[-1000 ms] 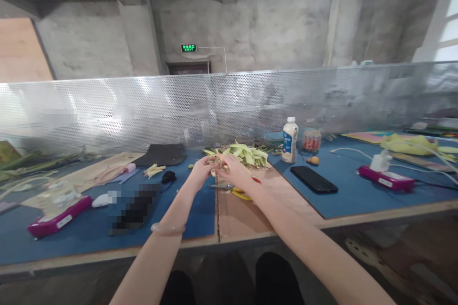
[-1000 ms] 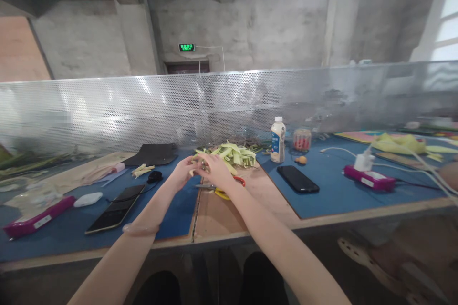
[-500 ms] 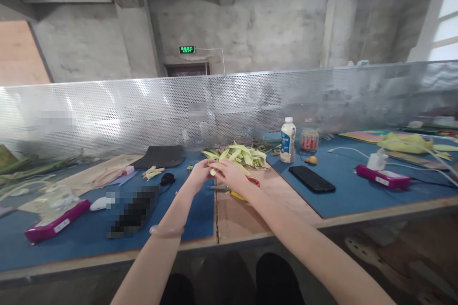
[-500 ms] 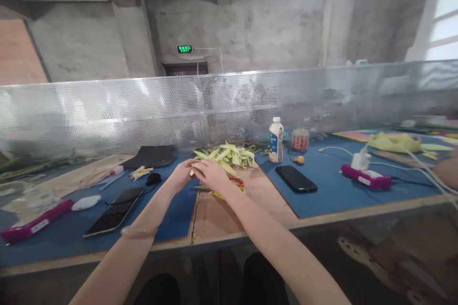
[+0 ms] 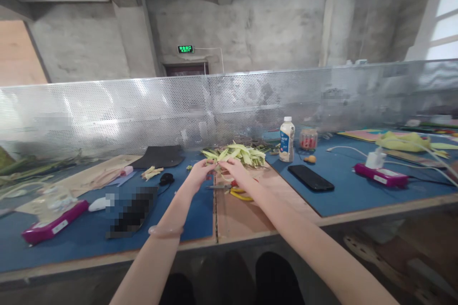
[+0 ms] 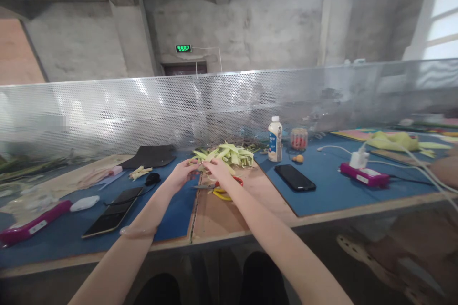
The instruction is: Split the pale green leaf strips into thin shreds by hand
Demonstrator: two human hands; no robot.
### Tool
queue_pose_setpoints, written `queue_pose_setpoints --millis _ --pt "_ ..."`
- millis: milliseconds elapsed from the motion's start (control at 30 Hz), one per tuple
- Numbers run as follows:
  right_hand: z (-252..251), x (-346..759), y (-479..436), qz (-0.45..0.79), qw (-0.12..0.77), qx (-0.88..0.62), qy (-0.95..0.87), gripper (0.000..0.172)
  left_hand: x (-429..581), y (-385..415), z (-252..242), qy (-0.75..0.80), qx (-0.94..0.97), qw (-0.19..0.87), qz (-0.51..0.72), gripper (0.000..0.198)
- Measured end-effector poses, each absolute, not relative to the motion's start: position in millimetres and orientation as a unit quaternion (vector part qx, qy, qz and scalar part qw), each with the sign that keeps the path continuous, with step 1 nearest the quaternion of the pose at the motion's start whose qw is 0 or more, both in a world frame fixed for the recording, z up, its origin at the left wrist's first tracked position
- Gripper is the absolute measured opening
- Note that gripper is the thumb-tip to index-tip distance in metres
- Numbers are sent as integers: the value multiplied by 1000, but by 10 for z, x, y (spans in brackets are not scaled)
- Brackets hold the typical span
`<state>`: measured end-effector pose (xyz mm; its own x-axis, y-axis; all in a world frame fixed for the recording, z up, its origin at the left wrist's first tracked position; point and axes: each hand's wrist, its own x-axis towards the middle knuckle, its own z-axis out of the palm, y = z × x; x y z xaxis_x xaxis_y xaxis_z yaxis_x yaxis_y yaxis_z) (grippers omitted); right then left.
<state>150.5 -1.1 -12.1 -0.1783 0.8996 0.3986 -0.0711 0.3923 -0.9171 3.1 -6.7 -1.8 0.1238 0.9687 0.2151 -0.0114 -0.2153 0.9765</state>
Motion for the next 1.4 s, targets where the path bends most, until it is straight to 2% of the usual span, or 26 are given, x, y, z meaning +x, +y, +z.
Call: queue_pose_setpoints --millis 200,367,700,900,1033,1167,1400 --pt "-170 1541 -1 571 539 -277 -554 28 36 -72 -12 400 604 458 515 39" --pt "-138 1587 -6 658 479 -236 -531 23 52 -104 8 377 612 464 518 36" --pt "-112 1636 -57 718 386 -207 -541 28 85 -189 61 328 605 504 521 33" --pt "-139 1607 -42 671 436 -214 -560 28 74 -165 44 345 625 463 525 34" --pt "-157 1591 -17 613 483 -280 -558 33 73 -117 22 348 608 451 553 38" --pt "-170 1596 18 554 538 -299 -561 33 82 -110 29 343 577 468 575 48" --pt "-158 1615 37 471 583 -307 -587 33 83 -181 68 294 599 528 526 39"
